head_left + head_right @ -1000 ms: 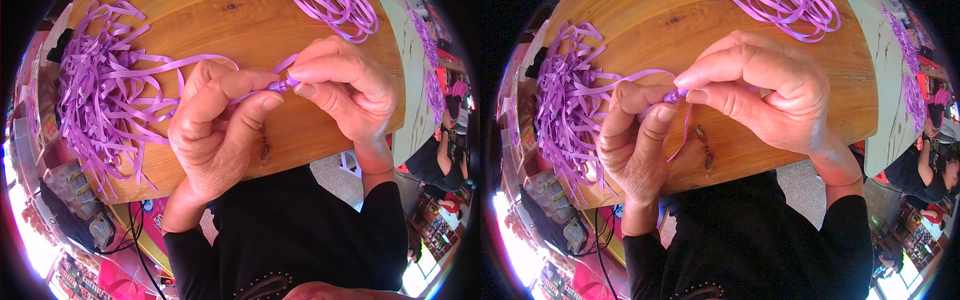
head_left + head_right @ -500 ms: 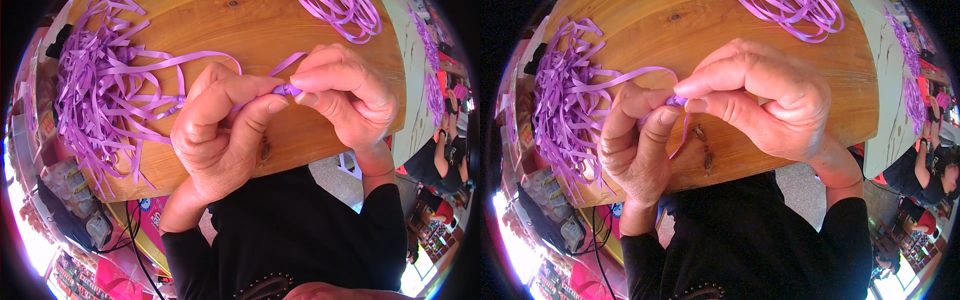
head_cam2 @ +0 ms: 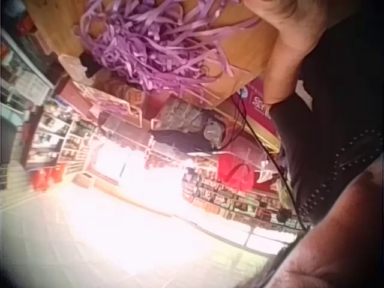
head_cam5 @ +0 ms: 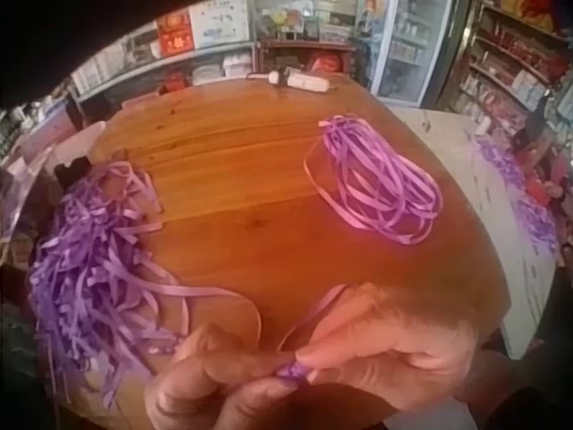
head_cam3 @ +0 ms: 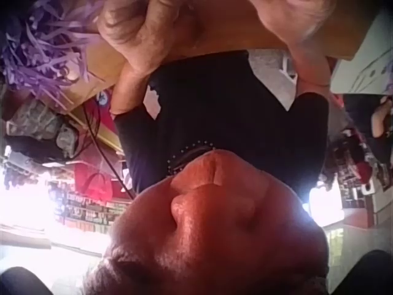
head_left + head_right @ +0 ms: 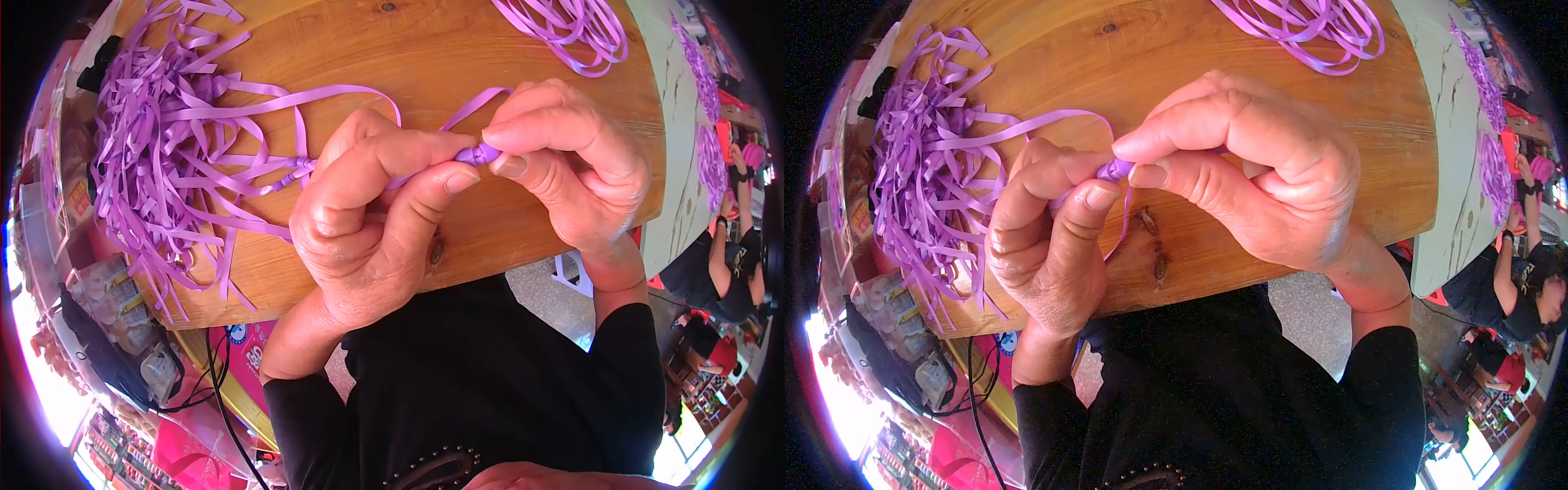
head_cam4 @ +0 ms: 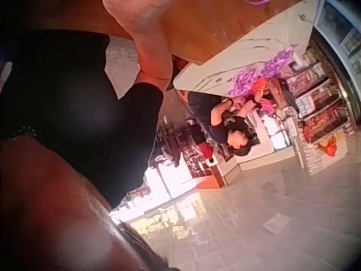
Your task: The person picks up a purple ribbon from a pile on a wooden table and ties a knot in it by hand. They repeat this process, connecting each newly knotted ribbon to a growing chain of purple ribbons.
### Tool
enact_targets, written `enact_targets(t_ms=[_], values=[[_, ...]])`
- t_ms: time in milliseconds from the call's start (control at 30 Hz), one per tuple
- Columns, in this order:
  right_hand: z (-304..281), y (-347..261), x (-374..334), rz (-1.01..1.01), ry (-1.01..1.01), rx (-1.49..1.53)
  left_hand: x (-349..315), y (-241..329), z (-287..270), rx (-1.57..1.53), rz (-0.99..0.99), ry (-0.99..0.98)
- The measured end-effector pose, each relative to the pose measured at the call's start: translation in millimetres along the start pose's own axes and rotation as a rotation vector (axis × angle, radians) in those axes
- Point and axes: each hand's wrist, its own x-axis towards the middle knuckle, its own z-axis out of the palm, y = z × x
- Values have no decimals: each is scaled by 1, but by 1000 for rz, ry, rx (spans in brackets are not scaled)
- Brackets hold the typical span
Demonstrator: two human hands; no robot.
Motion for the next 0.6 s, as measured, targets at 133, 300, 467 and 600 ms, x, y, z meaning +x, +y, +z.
enact_targets(t_ms=[133, 300, 467, 600], values=[[0, 1, 0, -21, -2, -22, 0, 5, -1, 85, -9, -23], [-1, 2, 2, -43, -46, -77, -1, 5, 1, 97, -21, 3], [-2, 4, 3, -88, -47, -140, -2, 4, 2, 54, -45, 2], [-1, 7, 1, -149, -43, -173, -4, 5, 1, 146, -58, -18]])
